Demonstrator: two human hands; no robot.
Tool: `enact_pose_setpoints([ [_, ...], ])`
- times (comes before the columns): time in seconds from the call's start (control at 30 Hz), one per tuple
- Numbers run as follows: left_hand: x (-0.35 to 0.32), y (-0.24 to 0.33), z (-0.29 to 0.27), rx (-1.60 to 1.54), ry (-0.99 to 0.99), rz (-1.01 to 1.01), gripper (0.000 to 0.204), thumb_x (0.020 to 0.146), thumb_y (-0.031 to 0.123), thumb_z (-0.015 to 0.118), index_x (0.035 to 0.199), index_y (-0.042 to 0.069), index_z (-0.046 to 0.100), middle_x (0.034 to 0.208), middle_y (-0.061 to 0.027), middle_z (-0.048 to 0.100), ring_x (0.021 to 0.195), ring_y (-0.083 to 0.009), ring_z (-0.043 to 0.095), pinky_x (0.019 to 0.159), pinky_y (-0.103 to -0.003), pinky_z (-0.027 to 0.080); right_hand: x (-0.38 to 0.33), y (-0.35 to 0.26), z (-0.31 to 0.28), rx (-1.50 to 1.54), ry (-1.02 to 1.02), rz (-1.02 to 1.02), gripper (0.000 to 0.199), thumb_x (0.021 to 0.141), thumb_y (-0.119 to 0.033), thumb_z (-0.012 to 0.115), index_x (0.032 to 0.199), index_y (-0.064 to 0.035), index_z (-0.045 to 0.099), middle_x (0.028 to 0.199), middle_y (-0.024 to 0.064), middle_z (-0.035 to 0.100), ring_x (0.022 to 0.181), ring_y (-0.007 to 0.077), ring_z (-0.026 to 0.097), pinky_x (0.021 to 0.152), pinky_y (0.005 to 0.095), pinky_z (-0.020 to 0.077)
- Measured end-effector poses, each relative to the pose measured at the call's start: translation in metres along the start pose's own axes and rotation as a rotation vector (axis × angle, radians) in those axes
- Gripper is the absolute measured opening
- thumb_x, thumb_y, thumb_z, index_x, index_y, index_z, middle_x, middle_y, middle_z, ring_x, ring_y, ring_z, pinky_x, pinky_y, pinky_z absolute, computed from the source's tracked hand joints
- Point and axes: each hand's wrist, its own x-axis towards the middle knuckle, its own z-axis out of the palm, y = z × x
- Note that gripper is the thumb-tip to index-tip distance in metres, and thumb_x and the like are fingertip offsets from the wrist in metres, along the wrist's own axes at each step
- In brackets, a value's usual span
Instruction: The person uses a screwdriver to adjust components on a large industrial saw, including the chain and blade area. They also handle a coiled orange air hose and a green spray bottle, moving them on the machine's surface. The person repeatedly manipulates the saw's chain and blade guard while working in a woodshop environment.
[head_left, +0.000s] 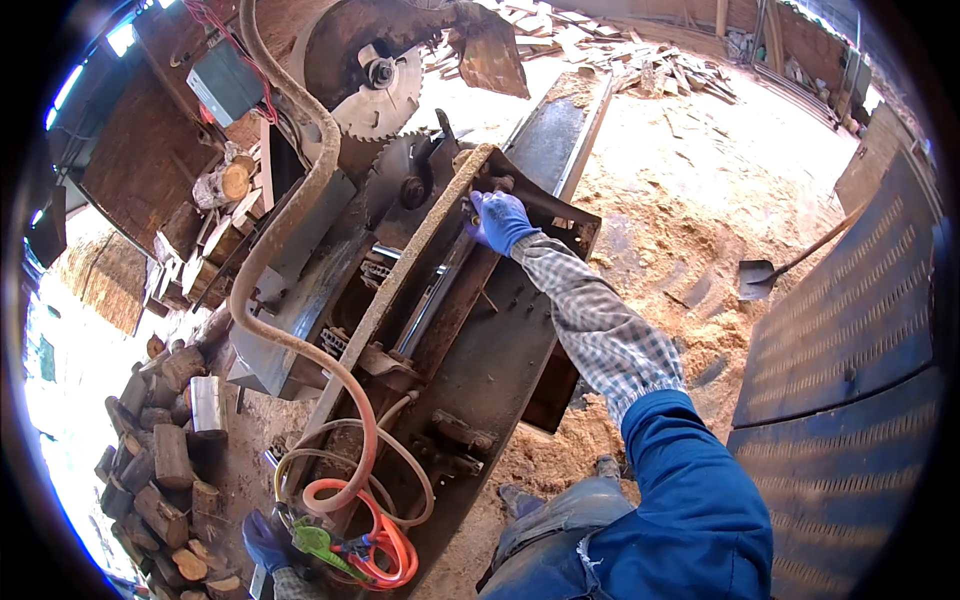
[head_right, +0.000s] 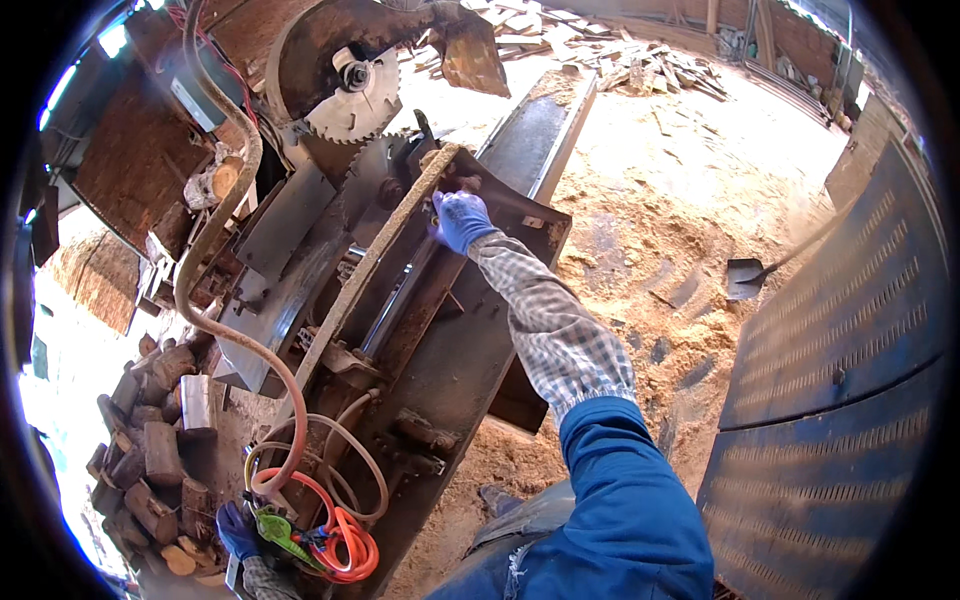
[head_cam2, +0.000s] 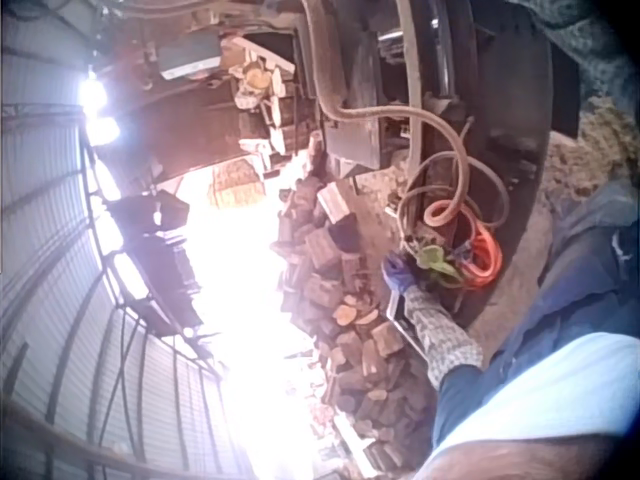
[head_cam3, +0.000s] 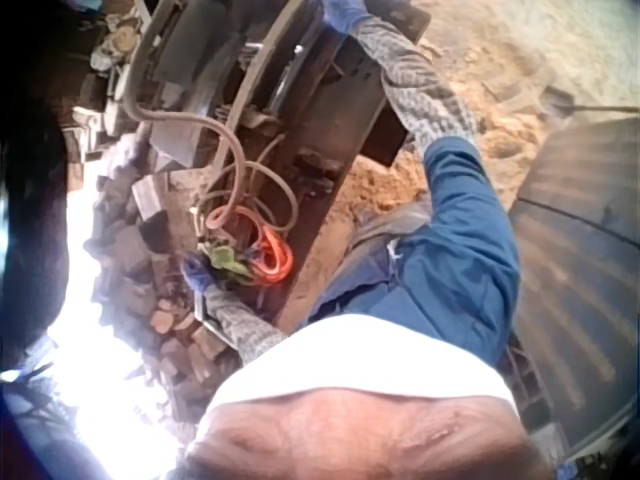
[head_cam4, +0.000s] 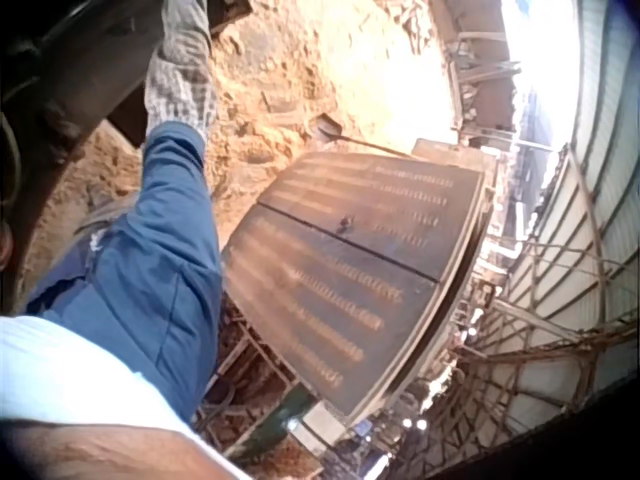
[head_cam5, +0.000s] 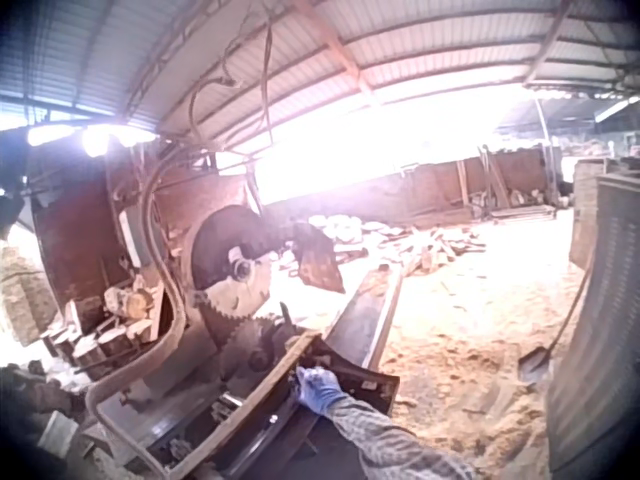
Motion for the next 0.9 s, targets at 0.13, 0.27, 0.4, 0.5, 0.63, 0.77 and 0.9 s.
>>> enact_pose_setpoints([
  [0.13,-0.015,-0.02,-0.003,0.016,0.031,-0.018,0.037,0.104,0.03,0.059,0.109,-0.004,0.071,0.106,-0.0261,0.072,0.096,-0.0428,0.067,0.086,-0.048,0.052,-0.041,-0.05,-0.017,0.067,-0.275,-0.102,0.043,0.083,-0.039,0.075,0.107,-0.0076,0.06,0.083,0.0147,0.069,0.081,0.0344,0.07,0.07,0.0465,0.0552],
  [0.27,-0.009,0.007,-0.009,0.079,-0.095,0.03,0.036,0.104,0.029,0.059,0.107,-0.005,0.07,0.104,-0.0257,0.071,0.094,-0.0419,0.067,0.086,-0.047,0.052,-0.043,-0.044,-0.023,0.037,-0.12,-0.025,0.044,0.084,-0.038,0.075,0.11,-0.0059,0.06,0.084,0.0157,0.07,0.085,0.0348,0.07,0.072,0.048,0.0553],
  [0.4,-0.015,-0.04,-0.011,0.1,0.082,0.271,0.032,0.105,0.024,0.059,0.11,-0.005,0.07,0.103,-0.023,0.071,0.094,-0.0379,0.067,0.087,-0.044,0.053,-0.026,-0.044,-0.008,0.079,-0.149,-0.012,0.043,0.085,-0.037,0.074,0.11,-0.0044,0.061,0.086,0.0158,0.071,0.087,0.0341,0.071,0.074,0.049,0.0553],
  [0.5,-0.01,0.022,-0.035,-0.189,0.096,0.12,0.031,0.107,0.022,0.057,0.119,-0.004,0.068,0.111,-0.0187,0.07,0.101,-0.032,0.068,0.091,-0.042,0.053,-0.031,-0.033,-0.009,0.031,-0.165,-0.036,0.043,0.086,-0.037,0.073,0.11,-0.0038,0.061,0.085,0.0138,0.07,0.085,0.0319,0.071,0.073,0.047,0.0541],
  [0.63,-0.03,0.083,-0.092,-0.393,0.109,0.021,0.032,0.109,0.018,0.054,0.13,-0.004,0.063,0.124,-0.0168,0.068,0.11,-0.0265,0.064,0.096,-0.039,0.054,-0.042,-0.044,-0.018,0.051,-0.176,-0.141,0.045,0.089,-0.041,0.071,0.114,-0.0048,0.061,0.085,0.0122,0.069,0.083,0.0308,0.07,0.072,0.0444,0.0529],
  [0.77,-0.075,0.211,-0.123,-0.105,0.146,0.179,0.033,0.106,0.014,0.058,0.133,-0.005,0.06,0.122,-0.0168,0.068,0.103,-0.0281,0.069,0.093,-0.039,0.056,-0.06,-0.057,-0.02,0.139,-0.26,-0.247,0.047,0.089,-0.043,0.071,0.115,-0.0049,0.06,0.088,0.0135,0.07,0.084,0.0318,0.07,0.073,0.0456,0.0532],
  [0.9,-0.122,0.217,-0.106,-0.326,-0.004,0.016,0.045,0.094,0.015,0.073,0.133,-0.003,0.061,0.121,-0.0177,0.07,0.108,-0.0303,0.069,0.098,-0.042,0.054,-0.067,-0.061,-0.025,0.289,-0.392,-0.456,0.04,0.086,-0.034,0.073,0.112,-0.0052,0.064,0.091,0.0141,0.073,0.086,0.0337,0.071,0.072,0.0473,0.0559],
])
